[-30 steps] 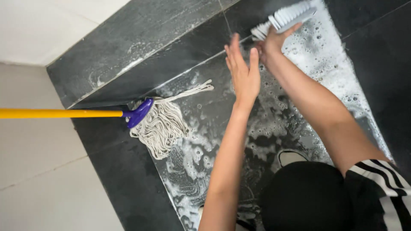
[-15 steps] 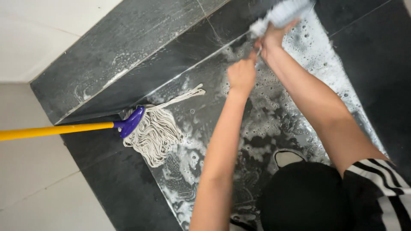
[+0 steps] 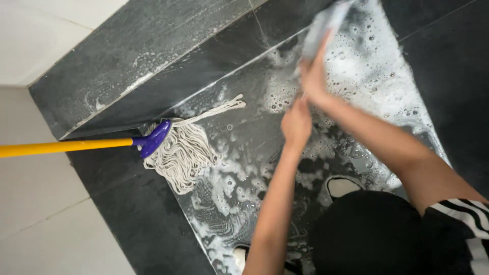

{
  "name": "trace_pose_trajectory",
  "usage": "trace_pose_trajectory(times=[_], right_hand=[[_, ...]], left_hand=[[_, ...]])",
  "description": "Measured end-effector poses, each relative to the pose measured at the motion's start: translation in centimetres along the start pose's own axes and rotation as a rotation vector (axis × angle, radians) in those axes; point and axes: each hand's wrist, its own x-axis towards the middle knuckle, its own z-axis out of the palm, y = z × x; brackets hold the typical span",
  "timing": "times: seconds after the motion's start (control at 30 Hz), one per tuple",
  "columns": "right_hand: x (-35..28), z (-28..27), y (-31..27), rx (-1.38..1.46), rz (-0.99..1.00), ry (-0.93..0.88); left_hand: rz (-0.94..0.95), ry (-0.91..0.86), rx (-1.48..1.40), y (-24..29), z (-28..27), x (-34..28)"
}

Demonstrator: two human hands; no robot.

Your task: Scrubbing the bathroom floor with a brush and soapy water, then cleaning tools and hands at the sink.

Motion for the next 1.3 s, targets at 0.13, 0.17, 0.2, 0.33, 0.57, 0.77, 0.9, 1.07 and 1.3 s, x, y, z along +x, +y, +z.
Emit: trace_pose_trajectory(times=[0.13,0.17,0.2,0.33,0.57,0.77,0.9,1.07,1.3], right_hand=[[-9.0,3.4,-10.6,-0.312,-0.107,-0.285],[-10.0,4.3,-13.9,-0.416,0.039,-0.578],[-11.0,5.1,-17.2,-0.516,0.188,-0.872],[-9.9,7.5,-8.0,-0.470,0.473,-1.013],[-2.7,-5.7,-1.1,-0.915,0.135,-0.517],[-3.6,-12.0,-0.3,-0.992,0.103,-0.274],[-7.2,-2.9,-11.9,-0.969,0.034,-0.601],[-5.5,1.0,-3.2,-0.837,0.088,-0.647],[-5.6,-17.1,6.6,-0.876,0.239,-0.206]], left_hand=[[-0.215,0.110,-0.184,-0.5,-1.1,-9.3],[-0.241,0.204,-0.367,-1.2,0.3,-10.6],[-0.264,0.300,-0.549,-1.7,1.8,-11.9],[-0.158,0.399,-0.624,-9.7,14.0,-9.6],[-0.060,-0.161,-0.684,-0.2,17.1,-4.3],[-0.198,-0.508,-0.691,4.0,15.0,-7.5],[-0.058,0.002,-0.907,3.9,8.5,-10.4],[-0.098,0.095,-0.982,-2.1,10.3,-6.1],[-0.485,-0.914,-0.870,5.9,11.2,-7.7]])
